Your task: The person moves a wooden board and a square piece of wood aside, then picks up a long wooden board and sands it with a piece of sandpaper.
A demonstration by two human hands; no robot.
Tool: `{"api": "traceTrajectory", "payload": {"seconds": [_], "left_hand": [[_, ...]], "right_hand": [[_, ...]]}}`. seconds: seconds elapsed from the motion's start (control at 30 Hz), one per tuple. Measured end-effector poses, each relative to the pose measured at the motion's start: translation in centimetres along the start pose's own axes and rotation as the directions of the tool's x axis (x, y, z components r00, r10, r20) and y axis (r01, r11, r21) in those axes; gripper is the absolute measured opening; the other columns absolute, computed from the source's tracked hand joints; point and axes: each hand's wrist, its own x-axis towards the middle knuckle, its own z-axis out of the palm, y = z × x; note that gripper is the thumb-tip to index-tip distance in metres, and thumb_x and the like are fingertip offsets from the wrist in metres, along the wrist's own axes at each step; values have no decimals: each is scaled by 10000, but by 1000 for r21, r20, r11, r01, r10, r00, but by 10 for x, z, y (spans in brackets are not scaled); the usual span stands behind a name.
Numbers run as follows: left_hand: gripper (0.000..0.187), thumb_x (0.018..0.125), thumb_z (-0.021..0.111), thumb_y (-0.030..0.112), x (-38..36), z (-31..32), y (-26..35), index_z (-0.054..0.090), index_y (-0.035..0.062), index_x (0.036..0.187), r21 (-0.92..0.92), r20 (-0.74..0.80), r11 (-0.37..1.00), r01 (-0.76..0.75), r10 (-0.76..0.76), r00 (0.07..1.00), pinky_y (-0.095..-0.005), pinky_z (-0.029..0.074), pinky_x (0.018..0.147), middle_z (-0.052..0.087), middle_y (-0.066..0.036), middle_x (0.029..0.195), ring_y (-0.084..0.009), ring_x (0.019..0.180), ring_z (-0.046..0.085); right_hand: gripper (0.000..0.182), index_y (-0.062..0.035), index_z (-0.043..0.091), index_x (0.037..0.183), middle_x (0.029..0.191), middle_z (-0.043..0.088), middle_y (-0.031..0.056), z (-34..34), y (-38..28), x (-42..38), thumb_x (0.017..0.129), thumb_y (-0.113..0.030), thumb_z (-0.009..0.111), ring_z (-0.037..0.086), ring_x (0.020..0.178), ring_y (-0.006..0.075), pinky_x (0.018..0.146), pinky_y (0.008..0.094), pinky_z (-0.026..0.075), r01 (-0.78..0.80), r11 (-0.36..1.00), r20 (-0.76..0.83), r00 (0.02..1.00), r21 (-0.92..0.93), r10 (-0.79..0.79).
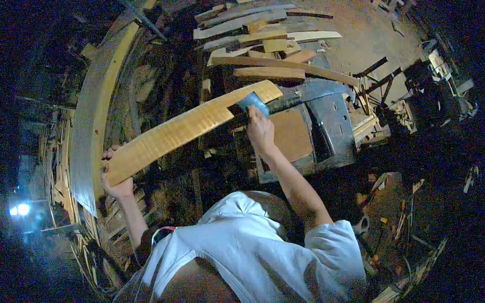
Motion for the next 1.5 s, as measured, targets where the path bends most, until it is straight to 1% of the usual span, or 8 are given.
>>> {"api": "traceTrajectory", "payload": {"seconds": [0.13, 0.3, 0.4, 0.6, 0.73, 0.93, 1.2, 1.5], "left_hand": [[359, 714, 607, 156, -1, 0, 1, 437, 79, 1021, 91, 50, 996, -4, -1, 999, -477, 163, 1104, 472, -47, 953, -260, 1131, 405], [364, 710, 602, 160, -2, -1, 0, 437, 74, 1023, 2, -32, 1000, -6, 6, 999, -480, 165, 1103, 474, -49, 957, -260, 1125, 410], [377, 702, 604, 164, -2, -10, 1, 437, 73, 1028, 28, -17, 1000, 2, -2, 1000, -481, 176, 1100, 474, -50, 959, -259, 1125, 411], [429, 684, 624, 201, -9, -15, 2, 438, 80, 1051, 57, -55, 998, -13, 16, 998, -466, 210, 1088, 485, -51, 981, -259, 1138, 404], [421, 686, 625, 182, -12, -11, -3, 434, 85, 1049, 48, 45, 998, -33, 31, 998, -455, 218, 1084, 488, -48, 986, -259, 1146, 398], [343, 713, 603, 136, -15, -5, 0, 445, 93, 1014, 2, -17, 999, 33, -33, 999, -442, 233, 1075, 498, -50, 998, -259, 1159, 393], [341, 713, 602, 153, -16, -3, 0, 465, 84, 1018, -1, -90, 1000, -3, 3, 996, -443, 228, 1075, 509, -57, 1011, -264, 1178, 387], [373, 714, 605, 167, -12, 1, -2, 460, 78, 1047, 88, -29, 996, -30, 32, 999, -443, 218, 1080, 498, -63, 1032, -269, 1206, 365]], "right_hand": [[403, -53, 513, 1093, 710, 600, 156, 20, 51, 35, 697, -49, 588, 588, 650, 385, 562, 446, 481, -97, 991, 48, 994, -90, 102], [510, -60, 480, 1178, 1076, 582, 193, 32, 36, 10, 682, -13, 588, 576, 904, 391, 709, 479, 480, 169, 983, -203, 967, 65, -153], [589, -92, 434, 1257, 1146, 567, 176, 5, -2, 1, 692, -17, 584, 588, 887, 382, 692, 458, 492, -18, 1000, 115, 993, -24, 21], [365, -65, 513, 1076, 706, 586, 194, 40, 60, 58, 718, -44, 579, 574, 645, 398, 539, 460, 467, -154, 980, 120, 978, -127, 170], [718, -100, 480, 1181, 987, 573, 200, 21, 16, 18, 511, -37, 730, 565, 869, 392, 693, 481, 468, 158, 982, -54, 987, 100, -153], [143, -67, 506, 879, 710, 586, 197, 45, 66, 68, 795, -178, 536, 584, 700, 391, 578, 462, 461, -84, 996, 108, 990, -20, 86], [278, -68, 503, 1076, 801, 591, 220, 58, 40, 43, 800, -99, 502, 575, 779, 401, 619, 489, 450, 39, 916, -86, 996, 399, -5], [266, -56, 606, 921, 825, 637, 163, 56, 45, 66, 892, -265, 445, 600, 763, 363, 656, 444, 473, -122, 978, 122, 987, 171, 102]]}}
